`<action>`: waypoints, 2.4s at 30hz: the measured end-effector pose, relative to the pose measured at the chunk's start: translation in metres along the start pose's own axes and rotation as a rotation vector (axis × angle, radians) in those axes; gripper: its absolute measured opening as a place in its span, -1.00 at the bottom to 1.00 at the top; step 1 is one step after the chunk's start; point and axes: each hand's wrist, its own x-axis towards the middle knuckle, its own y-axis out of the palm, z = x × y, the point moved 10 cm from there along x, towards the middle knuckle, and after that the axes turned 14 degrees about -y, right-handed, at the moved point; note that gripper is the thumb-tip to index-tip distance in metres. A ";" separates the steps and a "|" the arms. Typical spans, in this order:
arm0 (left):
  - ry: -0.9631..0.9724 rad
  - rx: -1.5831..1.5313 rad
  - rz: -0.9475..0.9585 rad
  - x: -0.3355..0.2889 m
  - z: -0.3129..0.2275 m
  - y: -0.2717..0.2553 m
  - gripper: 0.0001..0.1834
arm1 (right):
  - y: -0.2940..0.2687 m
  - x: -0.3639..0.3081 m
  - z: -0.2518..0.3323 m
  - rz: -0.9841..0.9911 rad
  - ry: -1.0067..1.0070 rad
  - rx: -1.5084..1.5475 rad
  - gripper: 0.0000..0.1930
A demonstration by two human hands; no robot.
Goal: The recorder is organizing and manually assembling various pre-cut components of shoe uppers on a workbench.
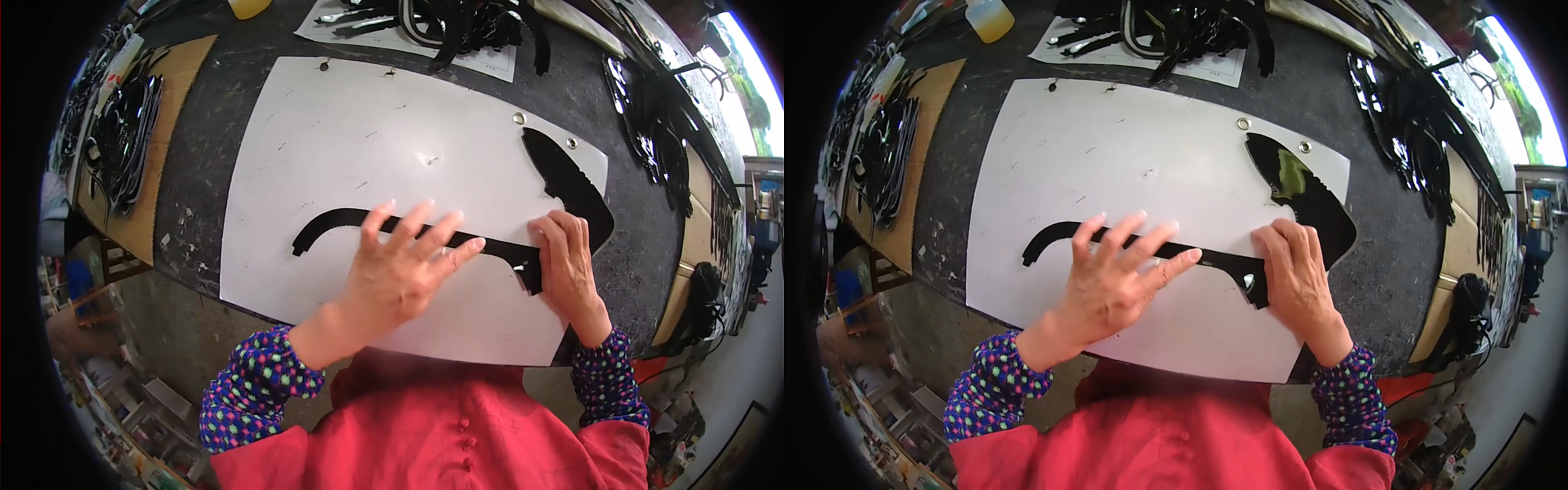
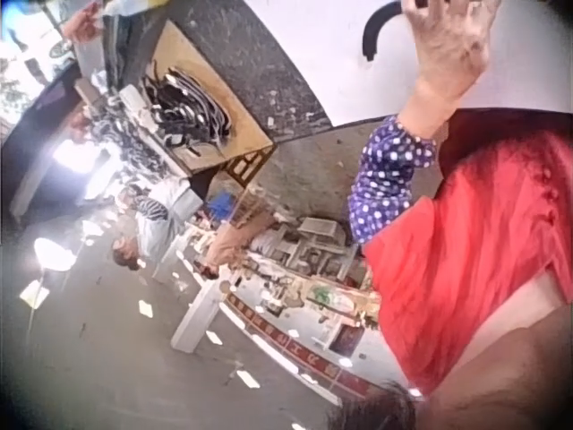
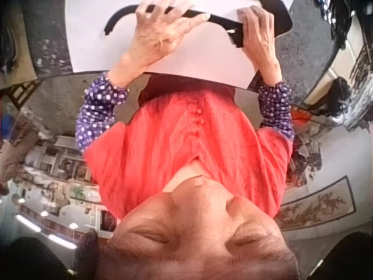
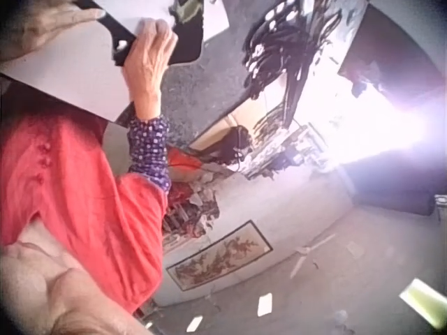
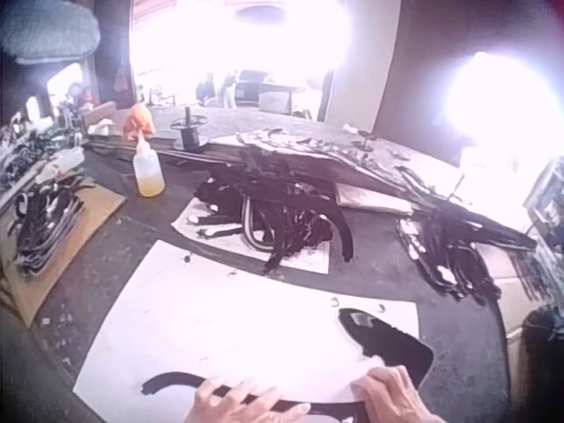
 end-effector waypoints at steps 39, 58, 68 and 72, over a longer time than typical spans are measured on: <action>-0.018 -0.478 -0.246 0.002 -0.140 -0.033 0.02 | -0.138 -0.026 0.018 -0.440 0.438 0.660 -0.69; -0.039 0.408 -0.949 0.027 0.236 -0.419 -0.28 | -0.026 -0.189 -0.018 -0.674 0.859 0.788 -0.88; -0.753 0.128 -0.283 -0.099 0.567 -0.167 -0.50 | -0.016 -0.175 -0.010 -0.775 0.879 0.653 -0.87; -0.567 0.729 -0.166 -0.047 0.504 -0.154 -0.45 | -0.034 -0.199 -0.001 -0.813 0.891 0.515 -0.88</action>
